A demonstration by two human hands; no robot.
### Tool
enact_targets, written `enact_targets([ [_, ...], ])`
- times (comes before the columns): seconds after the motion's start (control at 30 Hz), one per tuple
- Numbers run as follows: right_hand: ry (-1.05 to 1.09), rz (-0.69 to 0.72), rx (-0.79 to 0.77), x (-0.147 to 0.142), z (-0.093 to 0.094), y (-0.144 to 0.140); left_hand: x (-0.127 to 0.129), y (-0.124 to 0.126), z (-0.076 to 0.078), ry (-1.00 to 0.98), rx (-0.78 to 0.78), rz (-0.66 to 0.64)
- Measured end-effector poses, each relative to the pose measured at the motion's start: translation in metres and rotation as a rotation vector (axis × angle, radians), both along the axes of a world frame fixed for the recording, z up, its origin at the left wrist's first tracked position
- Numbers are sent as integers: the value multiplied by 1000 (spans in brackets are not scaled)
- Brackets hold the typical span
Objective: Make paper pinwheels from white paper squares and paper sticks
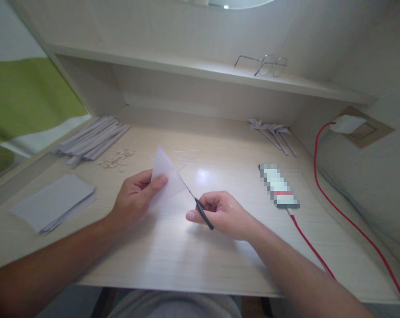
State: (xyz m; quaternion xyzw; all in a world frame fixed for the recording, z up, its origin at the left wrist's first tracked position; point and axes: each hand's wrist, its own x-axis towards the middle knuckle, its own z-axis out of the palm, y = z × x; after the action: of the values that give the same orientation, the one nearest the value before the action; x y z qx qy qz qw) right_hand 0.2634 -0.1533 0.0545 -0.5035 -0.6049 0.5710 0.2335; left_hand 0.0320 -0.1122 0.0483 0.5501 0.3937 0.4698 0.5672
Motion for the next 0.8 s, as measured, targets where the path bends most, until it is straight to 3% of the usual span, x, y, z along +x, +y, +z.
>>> enact_targets([
  [0.8, -55, 8, 11, -3, -4, -2, -3, 0, -1, 48, 35, -31],
])
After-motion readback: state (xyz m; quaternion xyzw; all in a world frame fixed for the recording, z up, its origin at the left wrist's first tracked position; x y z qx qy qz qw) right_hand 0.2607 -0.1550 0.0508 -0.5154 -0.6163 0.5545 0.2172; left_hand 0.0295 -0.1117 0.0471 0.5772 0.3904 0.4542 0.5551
